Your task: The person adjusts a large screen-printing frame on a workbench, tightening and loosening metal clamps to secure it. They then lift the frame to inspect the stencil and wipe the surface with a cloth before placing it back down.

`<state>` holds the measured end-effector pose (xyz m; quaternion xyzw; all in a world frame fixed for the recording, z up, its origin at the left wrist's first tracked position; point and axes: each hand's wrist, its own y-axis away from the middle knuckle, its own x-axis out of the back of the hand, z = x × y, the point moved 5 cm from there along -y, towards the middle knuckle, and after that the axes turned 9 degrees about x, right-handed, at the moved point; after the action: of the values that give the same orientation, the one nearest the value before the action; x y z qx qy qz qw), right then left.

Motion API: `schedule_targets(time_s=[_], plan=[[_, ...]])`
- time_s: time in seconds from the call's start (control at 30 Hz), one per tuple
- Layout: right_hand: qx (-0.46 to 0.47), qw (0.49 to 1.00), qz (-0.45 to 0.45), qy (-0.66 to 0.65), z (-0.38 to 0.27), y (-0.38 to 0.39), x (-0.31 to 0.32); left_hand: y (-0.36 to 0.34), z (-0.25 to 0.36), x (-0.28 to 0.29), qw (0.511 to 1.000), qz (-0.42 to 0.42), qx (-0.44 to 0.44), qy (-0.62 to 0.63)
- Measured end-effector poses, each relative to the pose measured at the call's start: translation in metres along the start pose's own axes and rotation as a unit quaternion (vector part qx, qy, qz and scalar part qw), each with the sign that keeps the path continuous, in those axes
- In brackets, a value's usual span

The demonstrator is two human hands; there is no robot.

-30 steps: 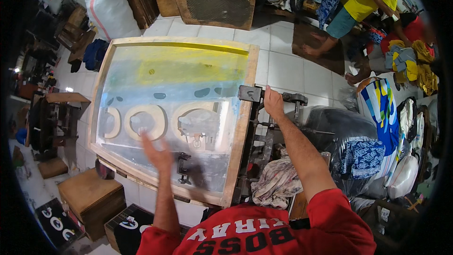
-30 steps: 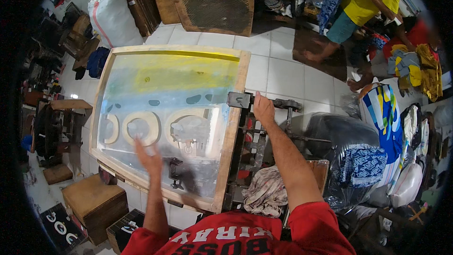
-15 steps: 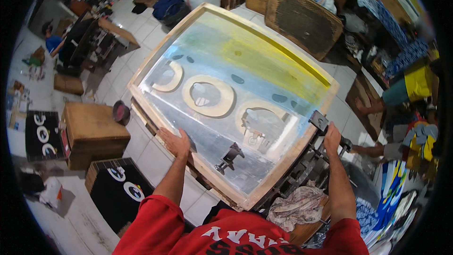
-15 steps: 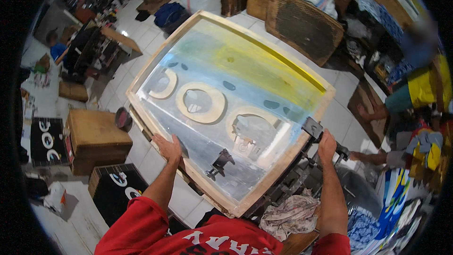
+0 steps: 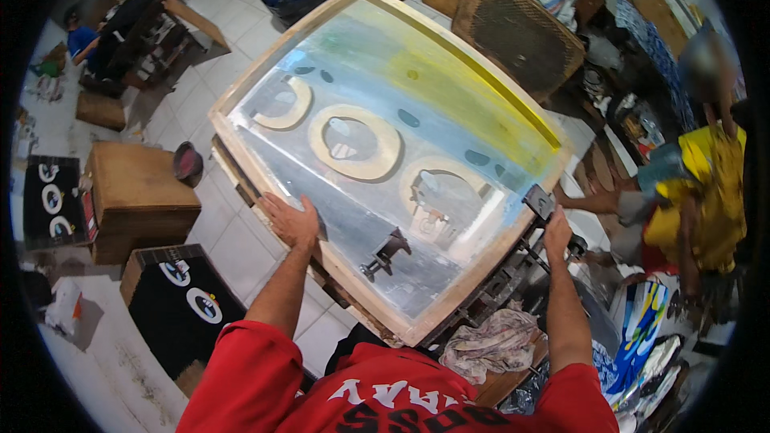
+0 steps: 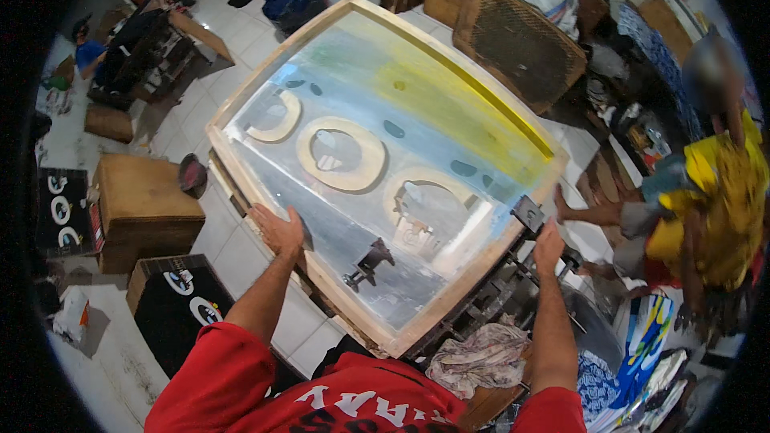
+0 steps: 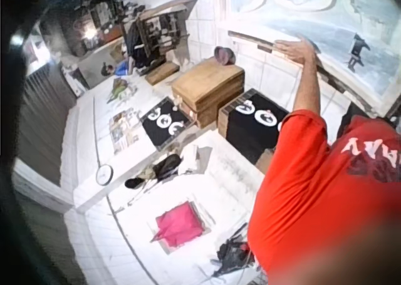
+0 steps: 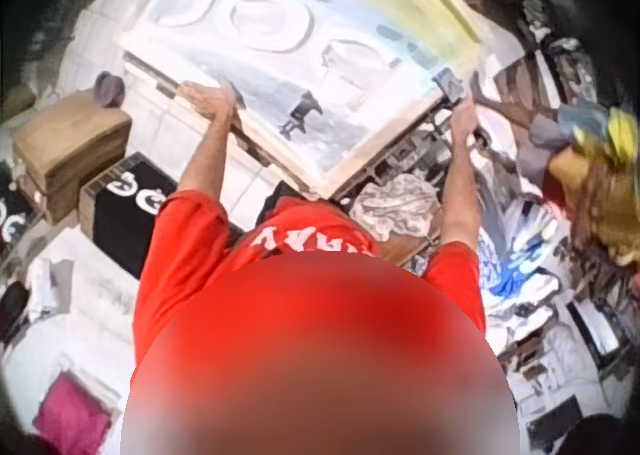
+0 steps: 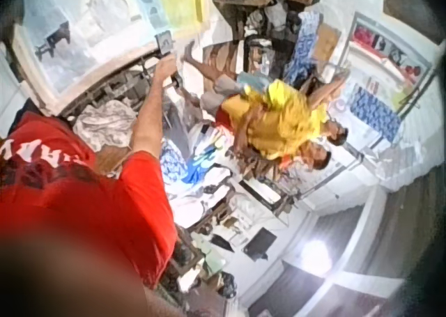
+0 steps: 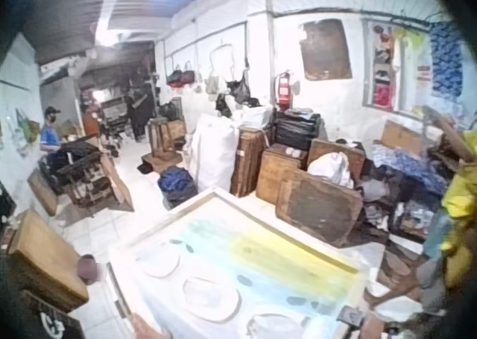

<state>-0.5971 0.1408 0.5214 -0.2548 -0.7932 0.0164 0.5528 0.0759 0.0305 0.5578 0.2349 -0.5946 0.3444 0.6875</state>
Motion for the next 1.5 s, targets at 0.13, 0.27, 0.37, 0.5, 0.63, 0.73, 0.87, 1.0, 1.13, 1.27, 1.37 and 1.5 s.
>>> schedule_targets(time_s=[0.13,0.27,0.37,0.5,0.63,0.73,0.87,1.0,1.13,1.27,1.37,1.5], plan=[[0.005,0.992,-0.030,0.125,0.003,0.005,-0.010,-0.006,-0.003,-0.009,0.999,0.027,-0.028,-0.015],[-0.131,0.990,-0.037,-0.023,0.016,-0.006,-0.017,-0.008,-0.006,-0.018,0.999,0.008,-0.034,-0.005],[-0.386,0.887,-0.136,-0.213,0.025,-0.001,-0.022,-0.008,-0.007,-0.017,1.000,0.001,-0.026,-0.009],[-0.378,0.893,-0.165,-0.180,0.009,-0.006,-0.006,-0.008,-0.005,-0.012,1.000,0.009,-0.026,-0.002],[-0.110,0.988,-0.089,-0.062,-0.022,-0.004,0.012,-0.007,-0.004,-0.008,1.000,-0.001,-0.021,0.019],[-0.068,0.997,-0.020,-0.029,-0.022,0.002,0.016,-0.005,-0.002,-0.005,1.000,-0.006,-0.019,0.008],[-0.164,0.979,-0.020,-0.116,0.004,0.001,-0.005,-0.005,-0.002,-0.004,1.000,-0.004,-0.023,0.014],[-0.178,0.974,0.008,-0.143,0.023,-0.004,-0.021,-0.009,-0.005,-0.009,1.000,-0.001,-0.026,0.001],[-0.319,0.927,-0.076,-0.180,0.034,0.000,-0.029,-0.009,-0.007,-0.019,0.999,0.016,-0.034,-0.005],[-0.302,0.935,-0.102,-0.158,0.012,-0.004,-0.014,-0.012,-0.012,-0.020,0.999,-0.018,-0.017,0.027],[-0.188,0.971,-0.090,-0.117,-0.016,-0.003,0.004,-0.008,-0.013,-0.002,0.999,-0.046,0.002,0.013],[-0.115,0.982,-0.065,-0.133,-0.041,0.008,0.028,0.063,0.050,0.041,0.966,-0.040,-0.204,0.154]])
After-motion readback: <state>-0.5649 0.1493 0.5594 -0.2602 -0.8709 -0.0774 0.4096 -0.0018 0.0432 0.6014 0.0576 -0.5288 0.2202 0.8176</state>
